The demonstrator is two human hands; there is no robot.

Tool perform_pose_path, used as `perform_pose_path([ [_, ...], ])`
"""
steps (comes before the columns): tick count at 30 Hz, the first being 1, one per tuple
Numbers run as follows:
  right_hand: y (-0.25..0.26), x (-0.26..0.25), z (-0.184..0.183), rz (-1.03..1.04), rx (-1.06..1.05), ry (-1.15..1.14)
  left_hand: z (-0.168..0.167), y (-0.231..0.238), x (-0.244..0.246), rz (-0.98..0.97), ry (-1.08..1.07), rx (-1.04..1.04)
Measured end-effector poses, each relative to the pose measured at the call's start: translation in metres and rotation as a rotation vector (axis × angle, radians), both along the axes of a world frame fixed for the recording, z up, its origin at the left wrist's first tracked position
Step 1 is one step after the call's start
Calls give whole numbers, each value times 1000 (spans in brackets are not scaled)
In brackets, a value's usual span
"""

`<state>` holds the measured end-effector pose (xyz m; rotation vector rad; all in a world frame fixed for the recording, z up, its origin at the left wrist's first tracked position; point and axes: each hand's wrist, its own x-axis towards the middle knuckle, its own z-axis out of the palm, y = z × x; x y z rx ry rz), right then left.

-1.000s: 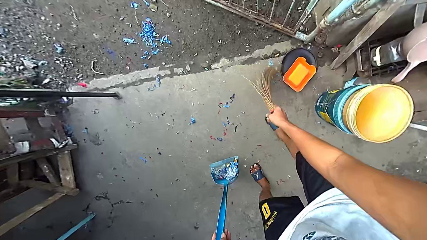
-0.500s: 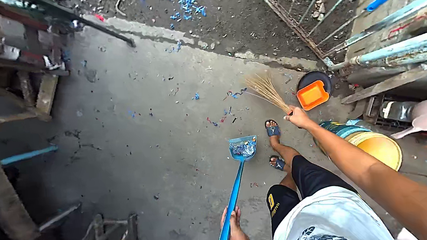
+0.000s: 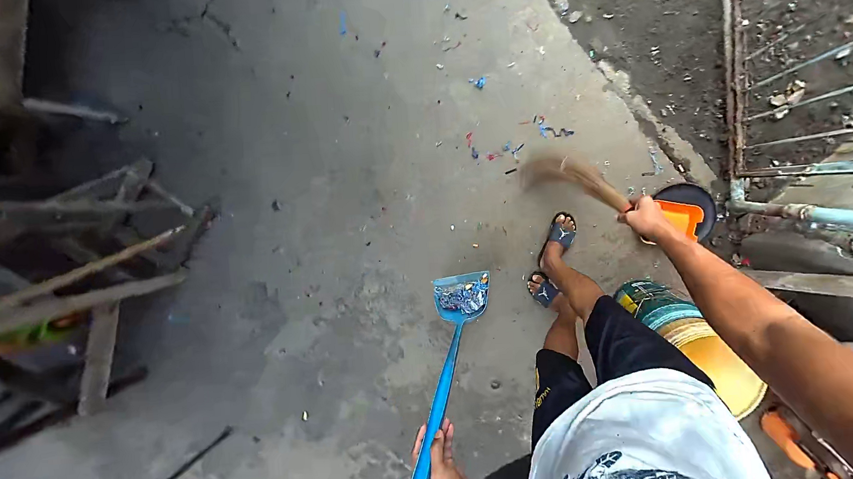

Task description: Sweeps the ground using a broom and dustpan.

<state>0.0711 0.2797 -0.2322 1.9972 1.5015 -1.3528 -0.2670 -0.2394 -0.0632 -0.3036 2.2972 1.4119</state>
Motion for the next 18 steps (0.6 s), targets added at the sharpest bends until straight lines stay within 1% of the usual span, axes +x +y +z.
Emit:
perform_pose_path([
  [1, -5, -15, 2, -41, 72, -15, 4, -19, 4, 50, 17, -2],
  [2, -16, -29, 11, -53, 111, -16, 8, -37, 8, 100, 32, -4],
  [4, -47, -44, 45, 17, 108, 24, 17, -70, 20, 202, 59, -14],
  [6, -84, -47, 78, 180, -35, 83, 25, -97, 32, 302, 68, -23],
  [7, -108, -49, 86, 264, -132, 98, 27, -110, 36, 351, 69, -34],
  [8, -131, -54, 90, 342, -226, 104, 28, -123, 41, 397, 67, -49],
  [9, -152, -60, 86, 433, -296, 98, 28, -132, 45, 434, 63, -62],
  [11, -179, -75, 63, 602, -363, 72, 26, -145, 55, 488, 56, -91],
  [12, -184, -83, 47, 643, -366, 53, 25, -151, 59, 505, 52, -102],
  [13, -183, -91, 33, 618, -346, 40, 24, -158, 64, 514, 51, -114],
  [14, -178, -102, 24, 519, -301, 27, 22, -166, 70, 513, 51, -121],
  [16, -165, -129, 25, 230, -156, -15, 23, -180, 83, 511, 55, -135],
  [17, -164, -141, 29, 113, -95, -28, 27, -184, 89, 516, 49, -142],
  [18, -168, -150, 35, 49, -46, -30, 32, -186, 93, 527, 37, -148],
])
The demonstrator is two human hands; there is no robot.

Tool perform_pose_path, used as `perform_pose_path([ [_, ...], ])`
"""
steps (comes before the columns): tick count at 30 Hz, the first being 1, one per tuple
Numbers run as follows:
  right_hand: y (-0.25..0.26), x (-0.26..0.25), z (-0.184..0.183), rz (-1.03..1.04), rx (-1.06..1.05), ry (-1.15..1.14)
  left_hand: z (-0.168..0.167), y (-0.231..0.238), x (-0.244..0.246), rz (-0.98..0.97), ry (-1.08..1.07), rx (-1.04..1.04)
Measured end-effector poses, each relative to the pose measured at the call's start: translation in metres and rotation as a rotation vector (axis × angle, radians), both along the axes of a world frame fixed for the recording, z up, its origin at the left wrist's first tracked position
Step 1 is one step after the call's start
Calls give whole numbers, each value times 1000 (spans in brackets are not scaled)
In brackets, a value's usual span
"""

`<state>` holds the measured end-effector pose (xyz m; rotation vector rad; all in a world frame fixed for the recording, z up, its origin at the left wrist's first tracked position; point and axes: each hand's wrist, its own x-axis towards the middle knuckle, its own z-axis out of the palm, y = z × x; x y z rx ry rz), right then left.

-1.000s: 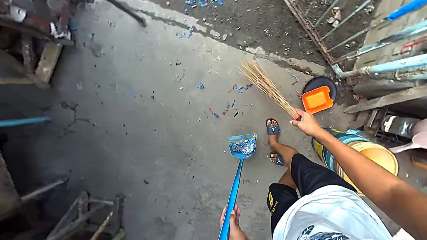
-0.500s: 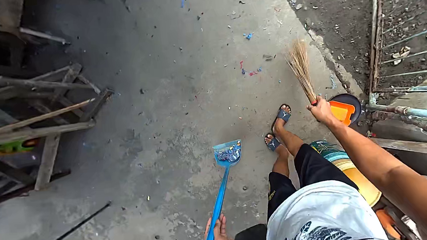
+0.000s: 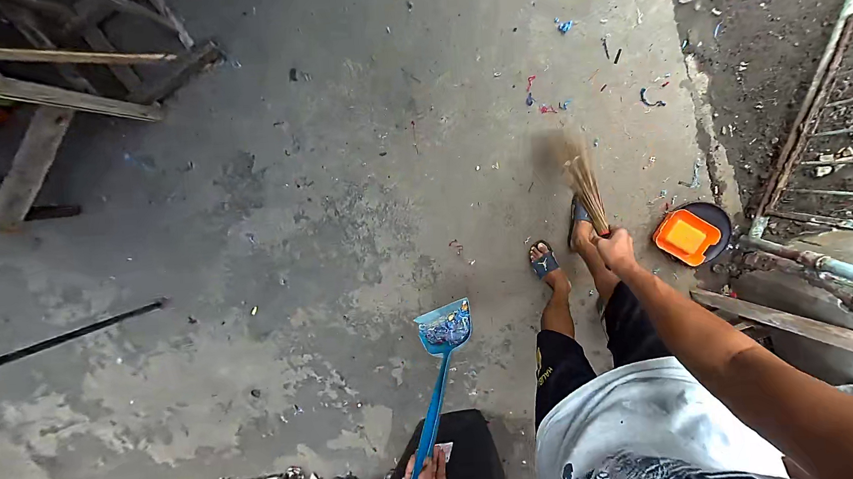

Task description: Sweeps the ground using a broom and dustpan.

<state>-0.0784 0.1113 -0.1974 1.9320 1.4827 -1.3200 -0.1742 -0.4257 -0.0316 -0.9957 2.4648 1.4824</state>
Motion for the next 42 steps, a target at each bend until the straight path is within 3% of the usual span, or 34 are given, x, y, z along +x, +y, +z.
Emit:
perform_pose_path([
  [3, -11, -3, 14, 76, 34, 52, -7, 0, 12, 57, -43, 5],
  [7, -40, -15, 17, 465, -218, 163, -17, 8, 27, 112, -59, 4],
  [9, -40, -43, -3, 608, -296, 203, -21, 15, 30, 123, -65, 13],
  [11, -25, -75, -23, 527, -303, 195, -22, 22, 31, 133, -66, 28],
  [14, -7, -95, -65, 30, -120, 108, -17, 28, 28, 129, -77, 43],
  [16, 0, -95, -65, -135, 19, 76, -12, 33, 26, 130, -77, 37],
  [19, 25, -80, -13, -74, 112, 135, -21, 44, 25, 118, -72, 79],
  [22, 25, -48, 23, 107, 17, 198, -28, 69, 16, 88, -93, 99],
  [24, 29, -38, 19, 243, -87, 220, -29, 88, 9, 67, -93, 97],
  [27, 80, -44, -18, 342, -184, 235, -27, 108, -4, 41, -76, 87],
  [29, 120, -50, -60, 181, -119, 193, -23, 118, -12, 16, -71, 75],
  [31, 158, -63, -76, -97, 21, 148, -19, 125, -18, -16, -63, 71],
  [35, 193, -50, -40, -229, 176, 170, -12, 149, -25, -37, -64, 70],
  [39, 181, 27, 11, 54, -31, 263, -18, 180, -31, -52, -65, 88],
  [42, 198, 62, 6, 234, -206, 190, -20, 207, -39, -93, -64, 82],
])
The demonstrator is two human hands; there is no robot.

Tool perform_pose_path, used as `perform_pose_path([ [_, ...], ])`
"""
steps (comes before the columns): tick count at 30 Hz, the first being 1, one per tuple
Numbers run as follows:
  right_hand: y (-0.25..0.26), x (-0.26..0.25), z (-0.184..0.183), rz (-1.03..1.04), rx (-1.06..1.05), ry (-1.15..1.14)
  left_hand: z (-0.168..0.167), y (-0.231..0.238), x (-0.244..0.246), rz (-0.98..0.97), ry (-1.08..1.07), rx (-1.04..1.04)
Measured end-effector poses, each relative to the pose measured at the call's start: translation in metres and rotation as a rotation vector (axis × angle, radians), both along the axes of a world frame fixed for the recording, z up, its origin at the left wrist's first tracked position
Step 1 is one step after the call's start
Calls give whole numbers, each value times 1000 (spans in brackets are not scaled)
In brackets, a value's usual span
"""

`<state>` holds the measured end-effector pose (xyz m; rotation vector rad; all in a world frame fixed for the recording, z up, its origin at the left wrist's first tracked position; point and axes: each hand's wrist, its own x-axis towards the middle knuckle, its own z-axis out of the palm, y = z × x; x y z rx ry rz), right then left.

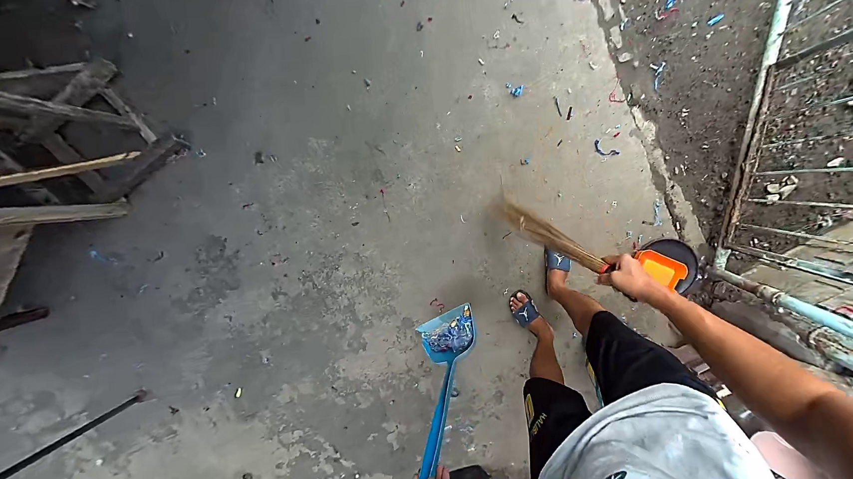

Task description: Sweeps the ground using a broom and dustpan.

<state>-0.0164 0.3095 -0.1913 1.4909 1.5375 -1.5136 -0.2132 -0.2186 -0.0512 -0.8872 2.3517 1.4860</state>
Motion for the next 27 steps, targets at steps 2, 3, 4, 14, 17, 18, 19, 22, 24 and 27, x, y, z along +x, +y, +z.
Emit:
perform_pose_path([
  [2, 44, 1, -14, -19, -11, -57, 2, 17, -7, -20, 3, -11],
  [3, 65, -1, -25, -127, 18, -90, 4, 24, -11, -22, -4, -19],
  [4, 84, -4, -39, -248, 80, -122, 5, 30, -13, -24, -12, -22],
  [14, 92, 86, 33, -47, 38, -86, -1, 109, -41, -106, -43, -18],
  [17, 125, 109, 17, -1, -32, -215, -7, 131, -53, -150, -38, -16],
  [18, 143, 112, 7, -80, 1, -244, -8, 137, -59, -164, -27, -14],
  [19, 158, 112, -3, -198, 72, -267, -8, 141, -65, -180, -19, -16],
  [22, 181, 99, -19, -412, 335, -281, -10, 152, -83, -228, -24, -11],
  [24, 173, 82, 0, -365, 386, -221, -8, 162, -95, -251, -26, 7],
  [27, 136, 74, 32, -152, 292, -176, -4, 173, -104, -267, -30, 32],
])
